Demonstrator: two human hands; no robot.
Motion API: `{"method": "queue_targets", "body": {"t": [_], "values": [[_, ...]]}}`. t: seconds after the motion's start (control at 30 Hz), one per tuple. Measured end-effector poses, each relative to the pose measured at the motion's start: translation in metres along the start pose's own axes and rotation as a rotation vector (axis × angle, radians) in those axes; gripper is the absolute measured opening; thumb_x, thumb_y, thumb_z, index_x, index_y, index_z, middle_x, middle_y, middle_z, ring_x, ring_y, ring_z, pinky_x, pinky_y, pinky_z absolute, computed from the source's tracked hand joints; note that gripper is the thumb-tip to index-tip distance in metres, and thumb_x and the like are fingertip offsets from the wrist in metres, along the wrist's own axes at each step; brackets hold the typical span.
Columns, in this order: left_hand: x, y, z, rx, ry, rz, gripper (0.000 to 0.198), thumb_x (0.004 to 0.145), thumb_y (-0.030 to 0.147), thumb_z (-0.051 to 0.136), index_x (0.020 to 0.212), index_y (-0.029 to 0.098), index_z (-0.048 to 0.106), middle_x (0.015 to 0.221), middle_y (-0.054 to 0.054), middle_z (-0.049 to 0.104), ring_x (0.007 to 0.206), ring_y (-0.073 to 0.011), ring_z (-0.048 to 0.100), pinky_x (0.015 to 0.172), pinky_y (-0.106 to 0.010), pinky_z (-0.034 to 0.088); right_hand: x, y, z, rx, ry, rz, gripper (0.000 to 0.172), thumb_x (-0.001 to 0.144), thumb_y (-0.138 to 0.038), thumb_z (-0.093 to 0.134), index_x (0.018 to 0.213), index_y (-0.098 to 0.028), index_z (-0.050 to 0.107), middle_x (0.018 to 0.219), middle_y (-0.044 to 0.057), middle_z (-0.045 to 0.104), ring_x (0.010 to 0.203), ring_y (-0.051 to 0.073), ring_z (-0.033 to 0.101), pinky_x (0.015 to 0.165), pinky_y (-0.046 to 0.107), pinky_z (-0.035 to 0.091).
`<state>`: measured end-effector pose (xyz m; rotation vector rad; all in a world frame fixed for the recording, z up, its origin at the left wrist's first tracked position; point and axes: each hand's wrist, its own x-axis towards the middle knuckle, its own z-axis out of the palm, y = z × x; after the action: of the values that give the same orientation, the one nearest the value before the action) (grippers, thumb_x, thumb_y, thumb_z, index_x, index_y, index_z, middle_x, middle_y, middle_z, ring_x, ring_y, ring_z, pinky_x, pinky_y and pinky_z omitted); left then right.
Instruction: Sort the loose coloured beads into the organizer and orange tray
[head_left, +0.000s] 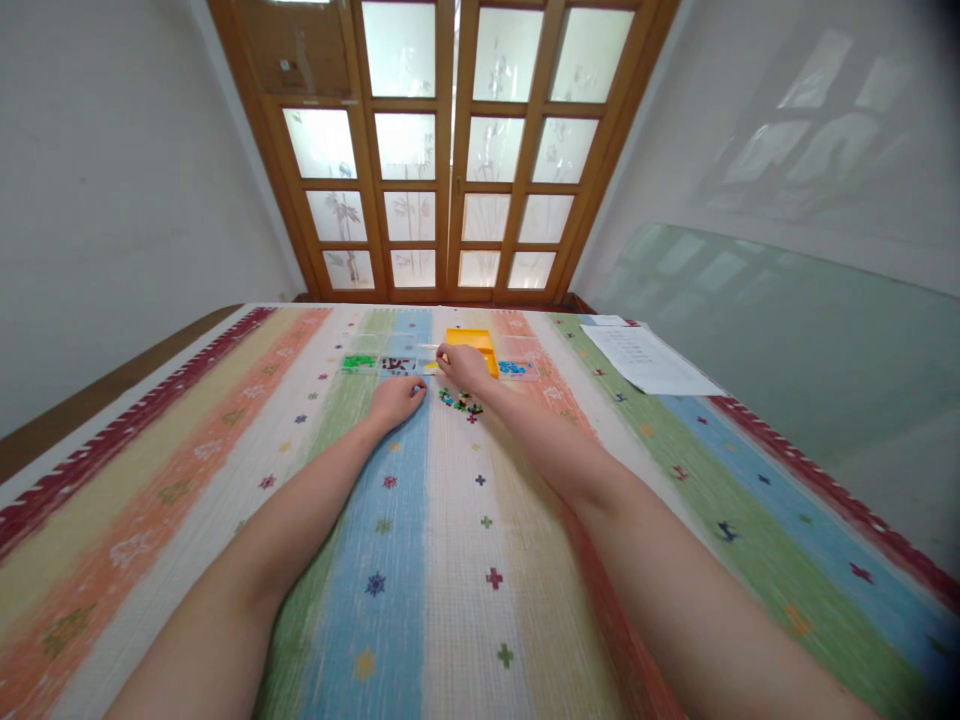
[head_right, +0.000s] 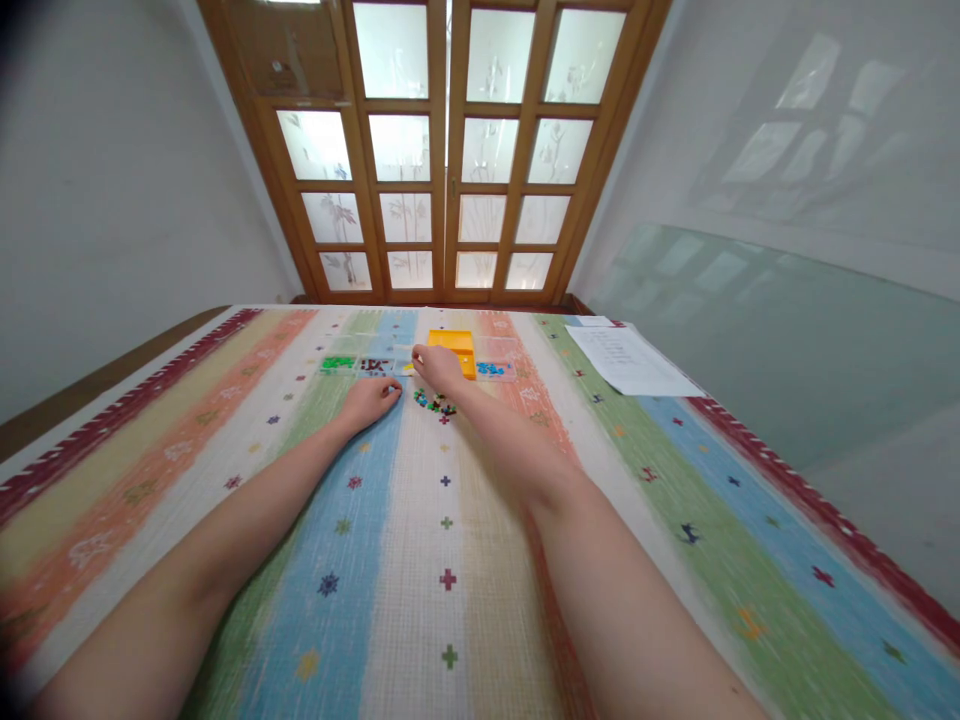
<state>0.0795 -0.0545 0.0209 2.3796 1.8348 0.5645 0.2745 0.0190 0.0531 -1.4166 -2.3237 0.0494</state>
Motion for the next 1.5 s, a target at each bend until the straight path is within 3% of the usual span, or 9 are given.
{"method": "queue_targets", "body": {"t": [0.2, 0.37, 0.6, 0.77, 0.97, 1.1, 1.27, 1.5], "values": [[0.0, -0.003, 0.002, 0.006, 0.018, -0.011, 0.027, 0.099, 0.035, 0.057, 0.11, 0.026, 0.079, 0.103, -0.007, 0.08, 0.097, -0.0258, 0.072, 0.084, -0.032, 0.05, 0.0, -0.004, -0.003, 0.088, -0.044, -0.049, 0.026, 0.101, -0.036, 0.066, 0.122, -0.023, 0.075, 0.1, 0.008, 0.077, 0.096, 0.026, 0.067, 0.085, 0.03, 0.047], [0.001, -0.004, 0.004, 0.007, 0.014, -0.018, 0.027, 0.099, 0.036, 0.057, 0.111, 0.025, 0.079, 0.105, -0.008, 0.08, 0.099, -0.0261, 0.072, 0.085, -0.032, 0.05, -0.009, 0.016, -0.009, 0.093, -0.043, -0.045, 0.021, 0.101, -0.029, 0.064, 0.117, -0.023, 0.078, 0.105, 0.009, 0.079, 0.093, 0.024, 0.068, 0.08, 0.029, 0.045], [0.003, -0.003, 0.007, 0.032, 0.023, 0.001, 0.027, 0.099, 0.035, 0.056, 0.11, 0.025, 0.078, 0.104, -0.008, 0.08, 0.098, -0.0267, 0.072, 0.082, -0.033, 0.048, -0.072, 0.057, -0.024, 0.169, -0.114, -0.214, 0.021, 0.098, -0.019, 0.06, 0.107, -0.022, 0.079, 0.104, 0.006, 0.079, 0.09, 0.02, 0.069, 0.077, 0.027, 0.045], [0.001, -0.001, 0.004, 0.036, 0.007, -0.014, 0.028, 0.1, 0.036, 0.055, 0.111, 0.025, 0.078, 0.106, -0.008, 0.08, 0.1, -0.0265, 0.072, 0.084, -0.033, 0.049, -0.107, 0.065, -0.028, 0.261, -0.193, -0.319, 0.023, 0.094, -0.014, 0.059, 0.104, -0.024, 0.079, 0.105, 0.005, 0.078, 0.094, 0.02, 0.069, 0.085, 0.029, 0.047], [0.0, 0.001, 0.001, 0.029, 0.001, -0.033, 0.028, 0.099, 0.036, 0.056, 0.112, 0.025, 0.078, 0.107, -0.007, 0.08, 0.099, -0.0259, 0.071, 0.086, -0.032, 0.049, -0.109, 0.055, -0.031, 0.242, -0.193, -0.337, 0.025, 0.094, -0.016, 0.061, 0.111, -0.024, 0.077, 0.108, 0.006, 0.076, 0.098, 0.021, 0.067, 0.086, 0.03, 0.046], [0.0, 0.0, 0.0, 0.029, -0.006, -0.043, 0.027, 0.098, 0.035, 0.056, 0.111, 0.025, 0.079, 0.1, -0.006, 0.08, 0.094, -0.0248, 0.071, 0.083, -0.031, 0.049, -0.108, 0.056, -0.032, 0.164, -0.197, -0.301, 0.02, 0.095, -0.017, 0.062, 0.105, -0.023, 0.078, 0.104, 0.007, 0.076, 0.093, 0.02, 0.067, 0.08, 0.028, 0.044], [-0.001, 0.001, -0.002, 0.037, -0.017, -0.041, 0.03, 0.099, 0.037, 0.055, 0.112, 0.025, 0.078, 0.103, -0.006, 0.08, 0.096, -0.025, 0.071, 0.084, -0.032, 0.049, -0.111, 0.061, -0.032, 0.101, -0.109, -0.218, 0.019, 0.098, -0.02, 0.061, 0.11, -0.021, 0.076, 0.105, 0.008, 0.076, 0.094, 0.021, 0.067, 0.081, 0.029, 0.044], [0.0, 0.0, -0.002, 0.031, -0.018, -0.038, 0.03, 0.099, 0.036, 0.054, 0.112, 0.024, 0.078, 0.104, -0.007, 0.08, 0.095, -0.0253, 0.071, 0.084, -0.033, 0.049, -0.11, 0.059, -0.031, 0.157, -0.185, -0.362, 0.017, 0.1, -0.022, 0.062, 0.11, -0.023, 0.077, 0.105, 0.007, 0.073, 0.096, 0.02, 0.066, 0.082, 0.027, 0.045]]}}
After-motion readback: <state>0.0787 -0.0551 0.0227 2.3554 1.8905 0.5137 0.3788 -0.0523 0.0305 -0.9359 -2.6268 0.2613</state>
